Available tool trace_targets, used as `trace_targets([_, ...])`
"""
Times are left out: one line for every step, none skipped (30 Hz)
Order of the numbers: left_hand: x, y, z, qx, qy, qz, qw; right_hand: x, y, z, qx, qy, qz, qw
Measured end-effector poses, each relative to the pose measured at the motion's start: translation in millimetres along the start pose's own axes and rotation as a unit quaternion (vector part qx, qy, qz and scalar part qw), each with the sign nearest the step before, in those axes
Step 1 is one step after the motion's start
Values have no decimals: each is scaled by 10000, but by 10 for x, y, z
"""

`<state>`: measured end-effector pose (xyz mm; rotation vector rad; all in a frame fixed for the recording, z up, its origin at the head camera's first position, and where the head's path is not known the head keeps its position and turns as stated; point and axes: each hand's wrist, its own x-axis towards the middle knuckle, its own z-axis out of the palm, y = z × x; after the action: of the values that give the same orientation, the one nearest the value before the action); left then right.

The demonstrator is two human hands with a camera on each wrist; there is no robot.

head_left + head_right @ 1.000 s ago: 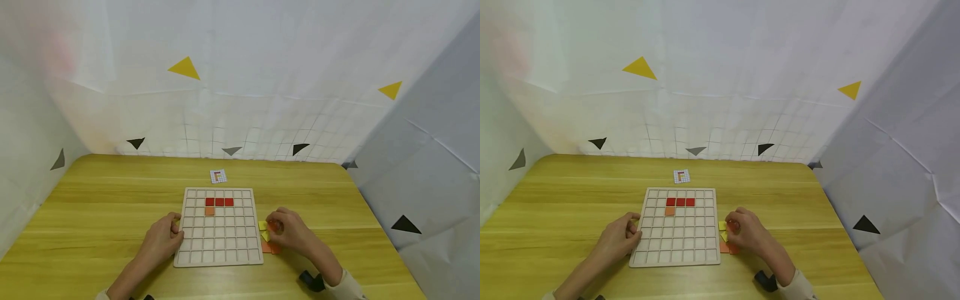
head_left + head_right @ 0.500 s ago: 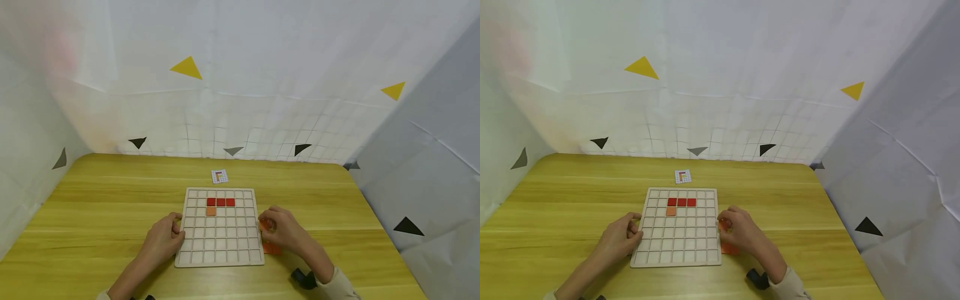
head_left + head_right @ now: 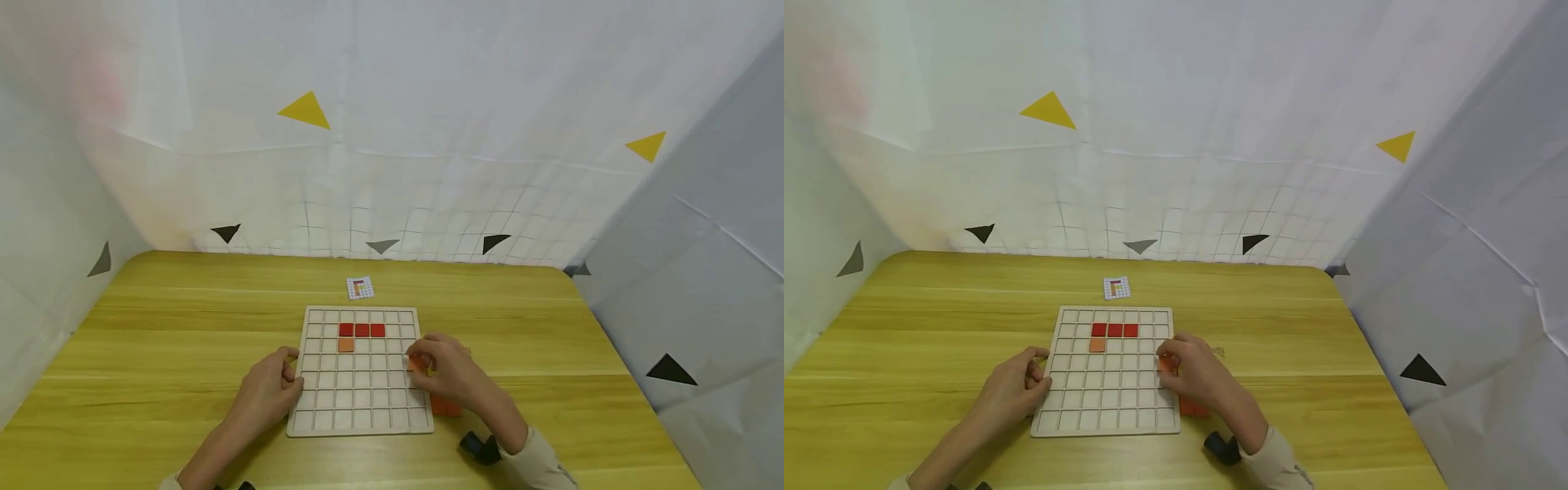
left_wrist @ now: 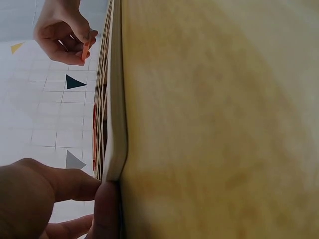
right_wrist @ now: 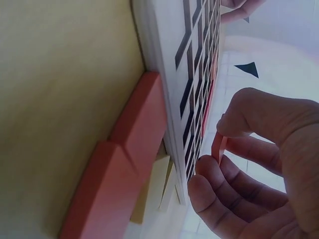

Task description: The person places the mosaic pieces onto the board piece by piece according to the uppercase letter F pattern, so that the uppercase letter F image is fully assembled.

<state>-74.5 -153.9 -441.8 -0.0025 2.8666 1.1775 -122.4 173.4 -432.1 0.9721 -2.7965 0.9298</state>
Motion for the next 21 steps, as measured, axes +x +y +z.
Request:
trace_targets([1, -2, 1, 3, 3, 5, 10000, 12, -5, 7, 17, -23, 0, 10000])
trace_targets([2, -5, 3, 9, 5, 12, 10000, 24, -10, 14, 29, -34, -15, 10000])
trace_targets([3, -6, 3, 14, 9, 19, 10000, 36, -16, 21, 48, -42, -34, 10000])
trace_targets([3, -8, 3, 16, 11, 30, 10000, 47, -23, 28, 67, -44, -55, 10000])
trace_targets([2, -9, 4, 21, 12, 42, 10000, 57, -29, 34, 69, -31, -78, 9999])
trace_targets([2, -10, 4, 26, 12, 54, 10000, 67, -39, 37, 82, -18, -96, 9999])
trace_targets([1, -11, 4, 27, 13, 65, 10000, 76, -48, 40, 85, -4, -121, 9999])
trace_targets([0, -12, 4, 20, 16, 74, 10000, 84, -58, 42, 81, 13, -133, 9999])
trace_targets([-1, -13, 4, 18, 20, 81, 10000, 92, -68, 44, 88, 18, -141, 9999])
trace_targets([-2, -15, 5, 14, 21, 85, 10000, 100, -79, 44, 91, 21, -147, 9998])
trace_targets([-2, -17, 6, 9, 25, 87, 10000, 107, -90, 44, 103, 17, -142, 9998])
trace_targets([-1, -20, 7, 11, 32, 92, 10000, 113, -101, 42, 110, 4, -130, 9999])
trace_targets([0, -22, 8, 9, 37, 92, 10000, 120, -110, 41, 112, -9, -122, 9999])
trace_targets([1, -23, 9, 10, 43, 93, 9999, 125, -116, 43, 108, -20, -123, 9999])
trace_targets([2, -24, 10, 13, 49, 95, 9999, 131, -122, 44, 119, -33, -130, 9998])
trace_targets([2, -24, 10, 11, 52, 95, 9999, 136, -127, 46, 118, -43, -134, 9998])
trace_targets([2, -23, 10, 13, 57, 94, 9999, 141, -133, 47, 123, -58, -132, 9998])
trace_targets([2, -22, 9, 13, 59, 93, 9999, 144, -137, 51, 117, -71, -127, 9998])
trace_targets([1, -19, 7, 5, 58, 86, 9999, 150, -142, 53, 125, -81, -135, 9998])
trace_targets([1, -18, 7, 4, 58, 82, 9999, 154, -146, 56, 130, -91, -133, 9998])
trace_targets([1, -17, 6, -2, 53, 77, 10000, 158, -152, 59, 139, -97, -129, 9998])
